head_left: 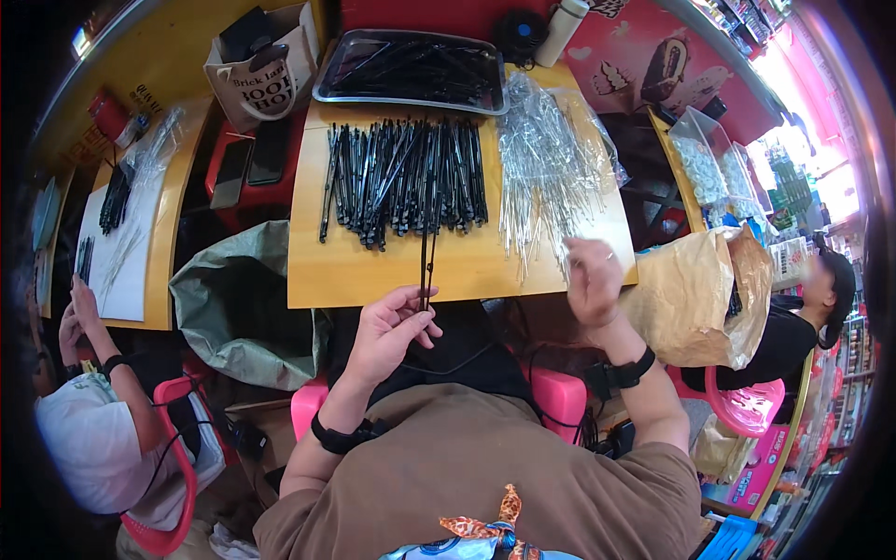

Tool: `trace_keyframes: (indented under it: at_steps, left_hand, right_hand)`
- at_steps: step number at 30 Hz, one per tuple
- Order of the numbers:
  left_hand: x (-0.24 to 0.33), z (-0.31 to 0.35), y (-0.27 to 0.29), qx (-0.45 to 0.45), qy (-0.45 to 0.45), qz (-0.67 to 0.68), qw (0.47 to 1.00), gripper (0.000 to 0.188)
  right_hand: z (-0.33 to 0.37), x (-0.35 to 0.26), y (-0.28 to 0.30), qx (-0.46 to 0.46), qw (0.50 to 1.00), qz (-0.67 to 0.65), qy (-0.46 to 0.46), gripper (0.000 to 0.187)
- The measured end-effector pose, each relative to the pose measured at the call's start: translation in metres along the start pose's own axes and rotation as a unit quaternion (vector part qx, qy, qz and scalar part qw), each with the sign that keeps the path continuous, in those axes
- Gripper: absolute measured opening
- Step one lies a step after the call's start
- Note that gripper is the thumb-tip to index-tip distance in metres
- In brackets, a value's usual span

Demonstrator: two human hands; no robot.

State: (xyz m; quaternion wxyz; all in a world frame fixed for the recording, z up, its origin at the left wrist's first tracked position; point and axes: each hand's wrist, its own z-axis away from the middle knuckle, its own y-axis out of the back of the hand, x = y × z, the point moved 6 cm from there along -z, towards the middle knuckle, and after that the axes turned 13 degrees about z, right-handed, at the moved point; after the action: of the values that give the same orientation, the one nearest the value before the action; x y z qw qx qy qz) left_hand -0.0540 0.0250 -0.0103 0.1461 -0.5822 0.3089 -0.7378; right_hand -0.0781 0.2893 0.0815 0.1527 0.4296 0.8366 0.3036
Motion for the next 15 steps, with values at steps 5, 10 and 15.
trace_keyframes:
  at_steps: [5,10,15]
  left_hand:
    - [-0.004,-0.002,-0.002,-0.015,0.011,0.001,1.0,0.031]
    - [-0.002,-0.001,0.001,-0.017,0.002,0.014,1.0,0.031]
    - [-0.003,-0.002,0.003,-0.021,0.004,0.021,1.0,0.032]
  right_hand:
    - [-0.019,0.047,-0.008,0.065,0.964,-0.045,-0.256,0.005]
    - [0.007,0.06,-0.034,-0.033,0.956,-0.025,-0.291,0.005]
    - [0.027,0.067,-0.037,0.01,0.907,-0.164,-0.387,0.006]
